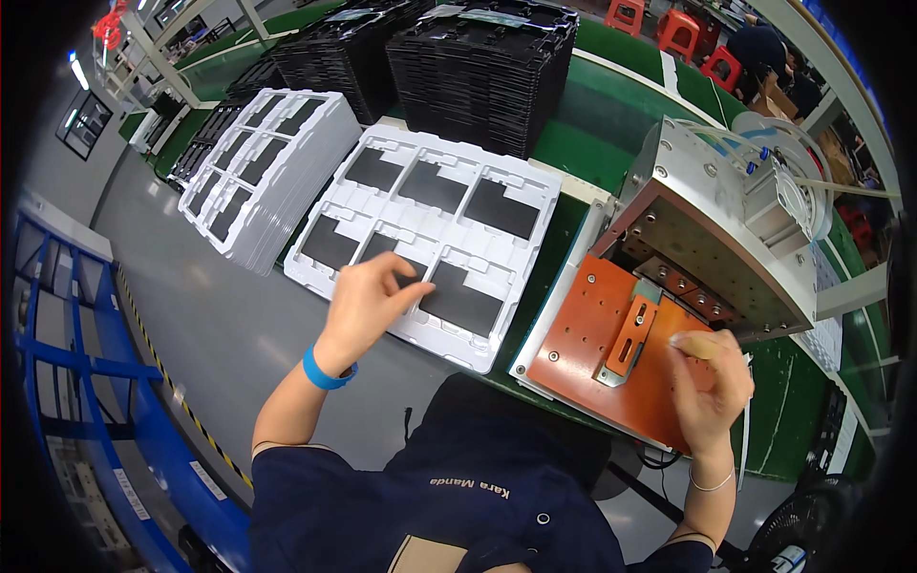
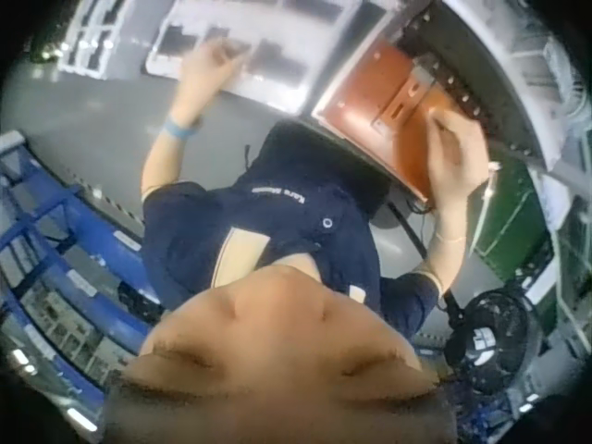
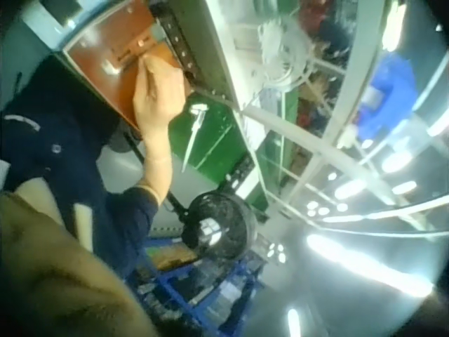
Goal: The person repeatedly picks up small black rectangular parts from a white tray, places them into a press machine, and operates the press. After pressing, the person removes the parts and places them back into the tray. The person also uses a caliper to measure the parts at intervals.
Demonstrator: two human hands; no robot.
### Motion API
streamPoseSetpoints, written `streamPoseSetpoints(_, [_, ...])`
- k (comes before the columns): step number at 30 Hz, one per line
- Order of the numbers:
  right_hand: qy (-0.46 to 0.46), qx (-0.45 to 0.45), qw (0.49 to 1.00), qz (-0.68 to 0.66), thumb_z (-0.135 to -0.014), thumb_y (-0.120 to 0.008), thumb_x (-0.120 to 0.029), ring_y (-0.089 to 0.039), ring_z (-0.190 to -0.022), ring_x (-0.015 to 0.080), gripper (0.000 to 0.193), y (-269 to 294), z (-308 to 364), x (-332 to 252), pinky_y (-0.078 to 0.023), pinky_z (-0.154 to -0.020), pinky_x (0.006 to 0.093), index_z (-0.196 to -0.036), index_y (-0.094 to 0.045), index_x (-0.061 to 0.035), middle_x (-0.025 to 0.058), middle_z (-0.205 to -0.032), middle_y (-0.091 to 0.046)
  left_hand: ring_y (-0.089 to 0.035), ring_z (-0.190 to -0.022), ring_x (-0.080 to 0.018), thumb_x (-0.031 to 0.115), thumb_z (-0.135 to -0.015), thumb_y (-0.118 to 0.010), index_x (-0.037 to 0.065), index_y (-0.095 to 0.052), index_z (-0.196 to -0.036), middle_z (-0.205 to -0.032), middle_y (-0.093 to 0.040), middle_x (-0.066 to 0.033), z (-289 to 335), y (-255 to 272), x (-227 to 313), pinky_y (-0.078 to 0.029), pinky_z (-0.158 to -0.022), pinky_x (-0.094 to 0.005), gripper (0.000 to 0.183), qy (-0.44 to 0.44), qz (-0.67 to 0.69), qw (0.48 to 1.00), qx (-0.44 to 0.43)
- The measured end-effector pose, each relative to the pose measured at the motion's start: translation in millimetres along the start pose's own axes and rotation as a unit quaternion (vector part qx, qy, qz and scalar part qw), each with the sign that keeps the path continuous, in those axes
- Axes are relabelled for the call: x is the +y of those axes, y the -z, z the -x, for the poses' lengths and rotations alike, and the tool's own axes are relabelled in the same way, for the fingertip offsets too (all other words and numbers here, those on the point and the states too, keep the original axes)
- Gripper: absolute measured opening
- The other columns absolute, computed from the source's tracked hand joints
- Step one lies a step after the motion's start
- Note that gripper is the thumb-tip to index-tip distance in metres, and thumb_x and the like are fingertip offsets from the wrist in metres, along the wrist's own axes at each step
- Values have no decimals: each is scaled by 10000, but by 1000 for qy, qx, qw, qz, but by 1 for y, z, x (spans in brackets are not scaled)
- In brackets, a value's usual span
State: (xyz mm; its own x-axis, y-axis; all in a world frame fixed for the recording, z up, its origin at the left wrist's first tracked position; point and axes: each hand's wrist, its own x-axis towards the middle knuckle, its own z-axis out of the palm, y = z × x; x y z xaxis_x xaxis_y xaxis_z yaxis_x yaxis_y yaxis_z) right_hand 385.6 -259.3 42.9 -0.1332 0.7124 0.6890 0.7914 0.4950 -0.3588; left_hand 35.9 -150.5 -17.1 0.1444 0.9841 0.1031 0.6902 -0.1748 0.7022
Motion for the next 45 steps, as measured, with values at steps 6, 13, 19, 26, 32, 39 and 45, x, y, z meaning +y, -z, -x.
streamPoseSetpoints(6, [36,-76,995,-52,-742,-750,44,-655,-682,204,160,-22,-12,-8,-498,-590,281,-847,-655,-31,81,-806,-685,-605,-637,-291,183,-837,-735,-5,-700,-859,-734,-642,-137,-29,59,-84,-466,-601,-378,192,-64,-214,938,266])
streamPoseSetpoints(13, [-83,-88,980,-158,-756,-746,37,-652,-668,179,133,-25,-10,-8,-509,-593,266,-850,-666,-13,77,-782,-674,-560,-640,-167,348,-904,-653,-3,-717,-1048,-758,-673,-96,-66,85,-119,-454,-609,-321,384,204,-103,974,1])
streamPoseSetpoints(19, [-111,-84,971,-196,-778,-730,35,-642,-656,166,109,-24,-7,-6,-503,-584,263,-853,-661,-4,81,-790,-672,-561,-792,-175,411,-914,-626,-45,-652,-1187,-895,-640,-99,-72,89,-125,-450,-669,-318,532,260,-27,965,-17])
streamPoseSetpoints(26, [-98,-107,972,-188,-778,-727,37,-647,-663,167,102,-19,-7,-7,-508,-591,257,-845,-661,-2,83,-785,-665,-580,-1099,-248,427,-915,-627,-82,-583,-1262,-1231,-597,-216,-77,106,-94,-450,-966,-324,618,335,63,939,-55])
streamPoseSetpoints(32, [-114,-104,969,-194,-775,-718,44,-655,-689,181,92,-17,-3,-6,-511,-607,263,-832,-658,5,85,-790,-668,-656,-1032,-226,357,-957,-600,-69,-565,-1272,-1191,-641,-197,-111,112,-84,-551,-878,-341,531,283,184,939,-68])
streamPoseSetpoints(39, [-108,-85,970,-201,-776,-710,47,-660,-707,186,87,-22,-2,1,-519,-627,274,-813,-641,10,86,-805,-672,-679,-899,-147,297,-946,-644,-38,-633,-1166,-1061,-696,-109,-152,102,-93,-562,-777,-258,402,224,207,945,-114])
streamPoseSetpoints(45, [-130,-84,965,-210,-773,-708,56,-664,-707,189,96,-24,1,5,-524,-627,272,-820,-639,9,88,-804,-673,-672,-885,-131,245,-930,-668,-32,-615,-1143,-1003,-688,-81,-135,146,-105,-557,-765,-246,353,183,267,945,-38])
